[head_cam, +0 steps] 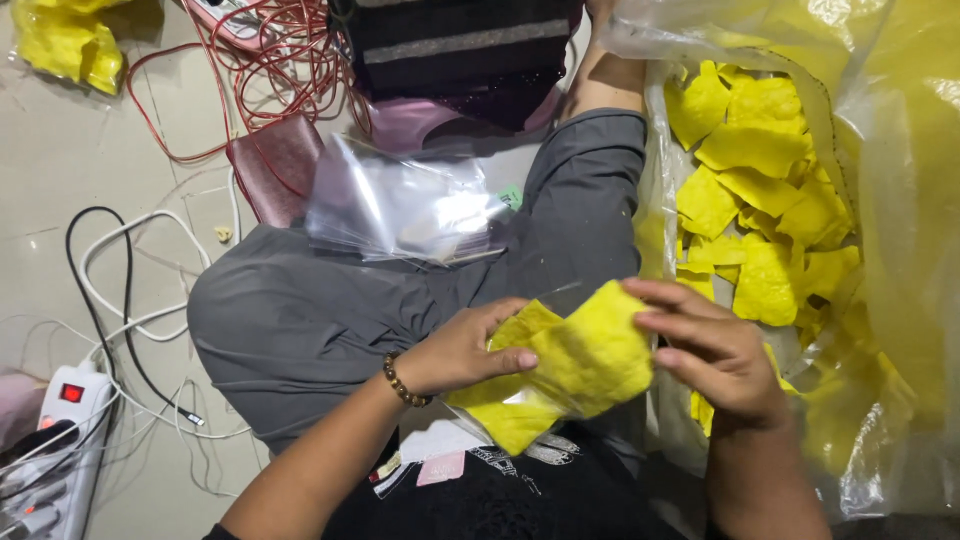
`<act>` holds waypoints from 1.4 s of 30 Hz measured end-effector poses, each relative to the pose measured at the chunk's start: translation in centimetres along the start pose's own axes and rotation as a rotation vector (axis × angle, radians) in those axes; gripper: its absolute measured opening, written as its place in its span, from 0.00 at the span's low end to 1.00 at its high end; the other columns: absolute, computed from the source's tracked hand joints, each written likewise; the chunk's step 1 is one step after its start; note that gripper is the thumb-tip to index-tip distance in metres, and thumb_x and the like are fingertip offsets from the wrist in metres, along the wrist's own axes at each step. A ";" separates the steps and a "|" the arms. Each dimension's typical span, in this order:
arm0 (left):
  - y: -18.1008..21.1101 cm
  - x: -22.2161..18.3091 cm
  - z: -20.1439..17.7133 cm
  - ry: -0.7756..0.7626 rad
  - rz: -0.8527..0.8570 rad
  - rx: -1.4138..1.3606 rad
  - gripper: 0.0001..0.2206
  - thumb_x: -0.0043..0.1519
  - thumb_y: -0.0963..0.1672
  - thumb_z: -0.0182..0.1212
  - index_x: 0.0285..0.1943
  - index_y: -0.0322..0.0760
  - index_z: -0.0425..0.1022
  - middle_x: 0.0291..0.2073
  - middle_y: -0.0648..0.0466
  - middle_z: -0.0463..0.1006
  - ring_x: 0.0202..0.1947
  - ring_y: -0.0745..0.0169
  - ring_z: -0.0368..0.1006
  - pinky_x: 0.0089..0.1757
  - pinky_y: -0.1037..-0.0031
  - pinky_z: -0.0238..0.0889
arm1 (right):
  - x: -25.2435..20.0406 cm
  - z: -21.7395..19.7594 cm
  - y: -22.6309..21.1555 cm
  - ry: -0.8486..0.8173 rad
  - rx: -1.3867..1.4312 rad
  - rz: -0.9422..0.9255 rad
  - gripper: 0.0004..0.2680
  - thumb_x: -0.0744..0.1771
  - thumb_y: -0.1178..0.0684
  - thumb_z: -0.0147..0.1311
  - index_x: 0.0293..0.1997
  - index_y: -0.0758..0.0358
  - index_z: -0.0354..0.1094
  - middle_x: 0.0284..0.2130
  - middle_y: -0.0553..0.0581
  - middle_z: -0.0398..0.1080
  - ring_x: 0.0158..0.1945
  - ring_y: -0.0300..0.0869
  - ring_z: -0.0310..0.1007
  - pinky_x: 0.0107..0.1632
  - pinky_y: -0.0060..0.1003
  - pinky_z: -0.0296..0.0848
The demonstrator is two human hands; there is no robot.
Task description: A person sitting on the floor manually packs yellow items into small plastic bags.
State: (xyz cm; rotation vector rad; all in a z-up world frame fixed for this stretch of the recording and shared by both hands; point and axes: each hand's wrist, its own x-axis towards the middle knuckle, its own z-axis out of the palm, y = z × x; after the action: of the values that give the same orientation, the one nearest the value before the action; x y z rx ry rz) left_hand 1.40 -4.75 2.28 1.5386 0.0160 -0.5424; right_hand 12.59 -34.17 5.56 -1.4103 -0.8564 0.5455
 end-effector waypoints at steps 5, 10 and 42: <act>-0.6 0.3 1.1 0.014 0.039 -0.051 0.33 0.54 0.56 0.69 0.64 0.34 0.72 0.37 0.37 0.81 0.36 0.43 0.79 0.38 0.59 0.73 | 3.3 3.0 -2.7 -0.141 -0.189 0.142 0.13 0.64 0.64 0.56 0.53 0.72 0.74 0.58 0.76 0.71 0.61 0.64 0.72 0.61 0.59 0.68; -0.9 -0.4 1.1 0.127 0.036 -0.088 0.28 0.53 0.53 0.73 0.60 0.37 0.77 0.34 0.41 0.82 0.35 0.53 0.78 0.35 0.65 0.73 | 3.0 2.4 -2.2 -0.078 -0.286 0.214 0.16 0.61 0.63 0.63 0.54 0.70 0.74 0.53 0.70 0.74 0.55 0.59 0.78 0.56 0.56 0.75; -0.7 -1.0 -0.2 0.068 0.091 -0.102 0.39 0.48 0.56 0.74 0.69 0.43 0.70 0.49 0.38 0.79 0.50 0.42 0.76 0.50 0.54 0.70 | 2.3 2.6 4.3 -0.205 0.202 0.386 0.05 0.65 0.63 0.60 0.44 0.69 0.74 0.37 0.59 0.79 0.46 0.45 0.77 0.59 0.54 0.70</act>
State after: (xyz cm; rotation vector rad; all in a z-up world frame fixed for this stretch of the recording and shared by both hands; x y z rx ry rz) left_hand 0.35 -4.23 1.90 1.4501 0.0254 -0.4115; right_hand 12.65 -30.27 1.60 -1.3530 -0.6669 1.0567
